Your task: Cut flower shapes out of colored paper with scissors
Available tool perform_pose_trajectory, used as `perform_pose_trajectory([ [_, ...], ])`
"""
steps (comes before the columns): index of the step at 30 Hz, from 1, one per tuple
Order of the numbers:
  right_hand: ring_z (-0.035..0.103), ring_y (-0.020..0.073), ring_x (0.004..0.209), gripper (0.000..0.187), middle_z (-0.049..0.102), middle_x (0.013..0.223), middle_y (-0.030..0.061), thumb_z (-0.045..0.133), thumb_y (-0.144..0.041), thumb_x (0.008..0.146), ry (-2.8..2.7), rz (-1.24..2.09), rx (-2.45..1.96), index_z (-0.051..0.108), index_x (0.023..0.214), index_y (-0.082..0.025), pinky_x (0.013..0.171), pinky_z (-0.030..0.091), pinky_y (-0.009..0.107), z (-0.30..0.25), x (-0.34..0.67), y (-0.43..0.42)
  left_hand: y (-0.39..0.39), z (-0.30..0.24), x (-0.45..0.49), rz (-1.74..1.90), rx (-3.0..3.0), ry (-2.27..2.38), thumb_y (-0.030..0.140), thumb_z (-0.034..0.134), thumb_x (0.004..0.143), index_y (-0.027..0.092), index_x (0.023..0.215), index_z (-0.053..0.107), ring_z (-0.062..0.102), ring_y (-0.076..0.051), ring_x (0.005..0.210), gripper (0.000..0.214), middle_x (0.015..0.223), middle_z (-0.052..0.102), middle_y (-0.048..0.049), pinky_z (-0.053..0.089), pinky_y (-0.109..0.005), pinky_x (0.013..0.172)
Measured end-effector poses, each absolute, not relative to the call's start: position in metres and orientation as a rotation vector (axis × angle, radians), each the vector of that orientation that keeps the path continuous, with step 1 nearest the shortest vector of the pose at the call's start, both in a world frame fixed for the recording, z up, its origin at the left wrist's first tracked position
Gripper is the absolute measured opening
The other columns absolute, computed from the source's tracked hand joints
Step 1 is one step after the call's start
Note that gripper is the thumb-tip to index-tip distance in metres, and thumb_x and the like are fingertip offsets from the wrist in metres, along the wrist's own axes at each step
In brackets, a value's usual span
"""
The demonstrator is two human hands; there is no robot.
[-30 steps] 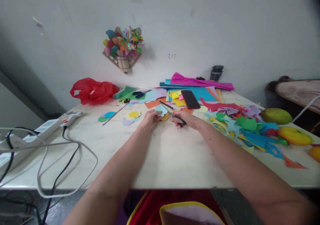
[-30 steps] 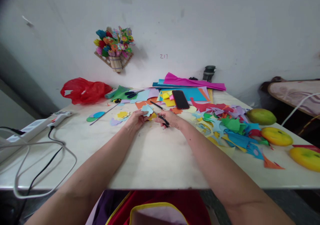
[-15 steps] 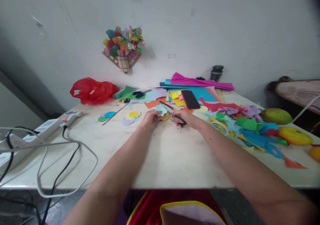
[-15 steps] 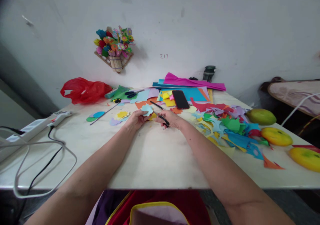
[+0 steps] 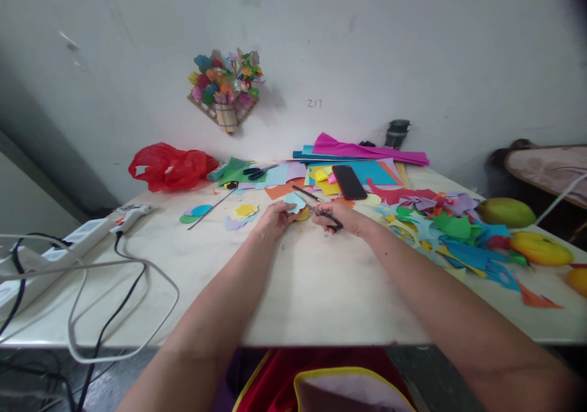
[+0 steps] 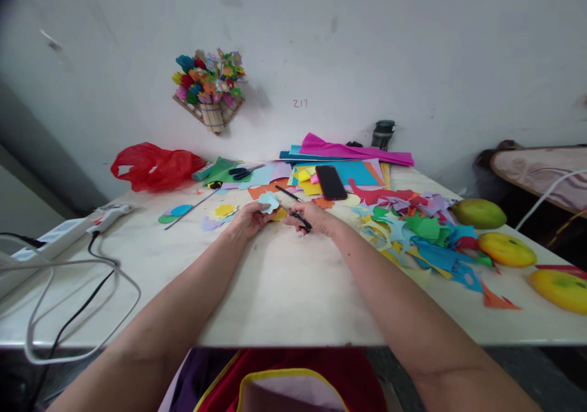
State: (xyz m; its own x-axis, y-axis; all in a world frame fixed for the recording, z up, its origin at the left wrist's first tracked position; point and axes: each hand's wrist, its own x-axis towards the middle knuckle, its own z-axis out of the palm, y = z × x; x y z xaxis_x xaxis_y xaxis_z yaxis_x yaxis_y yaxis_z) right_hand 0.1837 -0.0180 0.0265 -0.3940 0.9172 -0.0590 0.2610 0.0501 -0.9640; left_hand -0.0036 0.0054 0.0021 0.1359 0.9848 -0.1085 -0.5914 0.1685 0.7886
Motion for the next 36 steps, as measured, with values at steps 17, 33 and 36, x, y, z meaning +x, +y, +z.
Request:
perform_pose_trajectory([
  [17, 0.048, 0.0063, 0.035, 0.024, 0.055, 0.045, -0.0053, 0.079, -0.024, 0.065, -1.788, 1.386, -1.134, 0.06, 0.076, -0.015, 0.033, 0.037, 0.015, 0.015, 0.191, -0.006, 0.004, 0.005, -0.005, 1.238, 0.648, 0.749, -0.004, 0.057, 0.068, 0.007, 0.091, 0.065, 0.071, -0.019, 0.074, 0.027, 0.08, 0.072, -0.0101, 0.06, -0.027, 0.072],
  [33, 0.049, 0.0069, 0.038, 0.029, 0.056, 0.047, -0.0049, 0.08, -0.028, 0.063, -1.704, 1.308, -1.087, 0.061, 0.078, -0.014, 0.036, 0.042, 0.016, 0.004, 0.186, 0.0, -0.002, 0.009, 0.005, 1.281, 0.564, 0.716, 0.0, 0.058, 0.068, 0.009, 0.092, 0.063, 0.073, -0.02, 0.072, 0.026, 0.079, 0.072, -0.0081, 0.06, -0.024, 0.061],
  [36, 0.047, 0.0065, 0.036, 0.026, 0.056, 0.047, -0.0046, 0.078, -0.028, 0.066, -1.669, 1.305, -1.104, 0.061, 0.078, -0.015, 0.036, 0.042, 0.017, 0.006, 0.183, -0.003, -0.004, 0.009, 0.007, 1.296, 0.546, 0.71, 0.0, 0.057, 0.068, 0.009, 0.094, 0.063, 0.073, -0.02, 0.072, 0.028, 0.079, 0.072, -0.0083, 0.06, -0.025, 0.062],
])
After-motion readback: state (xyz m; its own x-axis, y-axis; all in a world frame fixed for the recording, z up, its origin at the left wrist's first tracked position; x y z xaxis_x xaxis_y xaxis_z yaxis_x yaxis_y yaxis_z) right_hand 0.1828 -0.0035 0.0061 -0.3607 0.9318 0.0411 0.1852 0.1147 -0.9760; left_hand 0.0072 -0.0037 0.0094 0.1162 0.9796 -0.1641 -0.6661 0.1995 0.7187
